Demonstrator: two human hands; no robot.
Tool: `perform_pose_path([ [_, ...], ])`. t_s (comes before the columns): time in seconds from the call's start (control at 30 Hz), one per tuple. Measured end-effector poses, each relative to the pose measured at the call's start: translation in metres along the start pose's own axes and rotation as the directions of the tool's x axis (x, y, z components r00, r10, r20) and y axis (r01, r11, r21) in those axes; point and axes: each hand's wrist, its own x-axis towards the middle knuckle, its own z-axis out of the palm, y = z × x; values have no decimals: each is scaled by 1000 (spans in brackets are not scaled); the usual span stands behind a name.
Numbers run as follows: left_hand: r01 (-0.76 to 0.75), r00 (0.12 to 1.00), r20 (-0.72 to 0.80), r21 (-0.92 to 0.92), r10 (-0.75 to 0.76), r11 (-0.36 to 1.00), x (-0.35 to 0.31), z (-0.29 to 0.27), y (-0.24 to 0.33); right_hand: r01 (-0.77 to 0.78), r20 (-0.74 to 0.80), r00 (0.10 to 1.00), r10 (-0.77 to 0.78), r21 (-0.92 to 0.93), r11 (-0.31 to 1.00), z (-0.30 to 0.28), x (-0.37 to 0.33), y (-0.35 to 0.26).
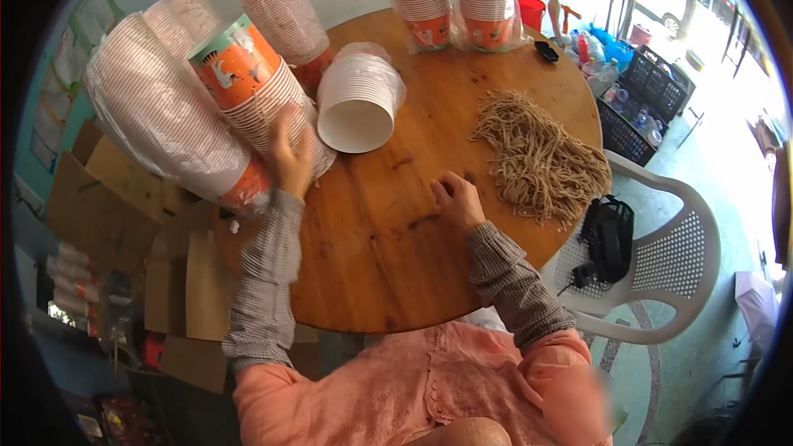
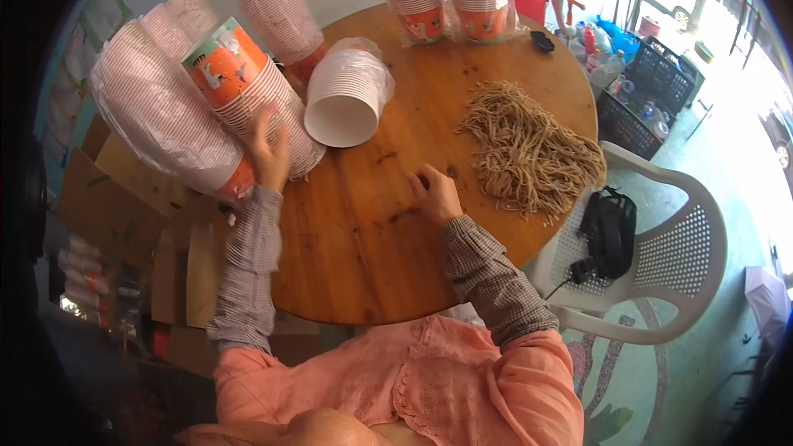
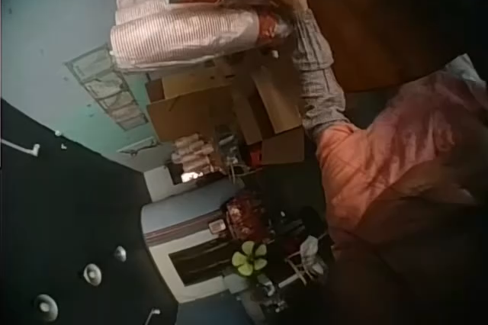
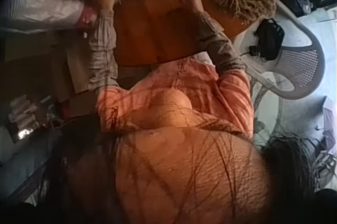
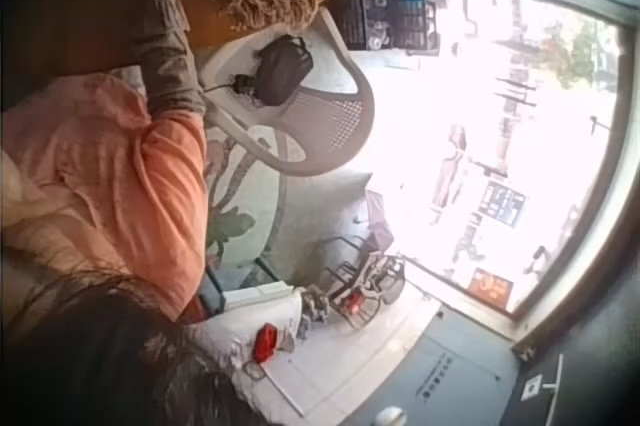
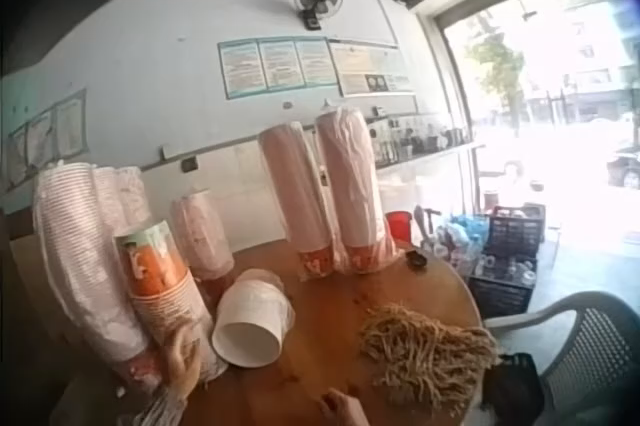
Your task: Attaching elastic handles to paper trick-or-treat buckets by threading them through holes.
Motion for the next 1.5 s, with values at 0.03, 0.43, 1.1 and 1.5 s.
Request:
perform_pose_path([
  [0.03, 104, 993, 63, -97, -98, 990, -27, 18, 16, 66, -72, 995, -69, -32, 997, -6, 3, 2],
  [0.43, 602, 797, 325, -354, -509, 716, -152, 82, 33, 52, -196, 922, -334, -791, 610, -78, 43, 49],
  [1.1, 665, 741, 477, -418, -473, 619, -149, 80, 58, 485, -135, 774, -619, -501, 716, -19, 37, 1],
  [1.5, 856, 469, 553, -475, -688, 202, -145, 64, 49, 594, 257, 804, -537, -295, 748, 75, 15, -31],
])
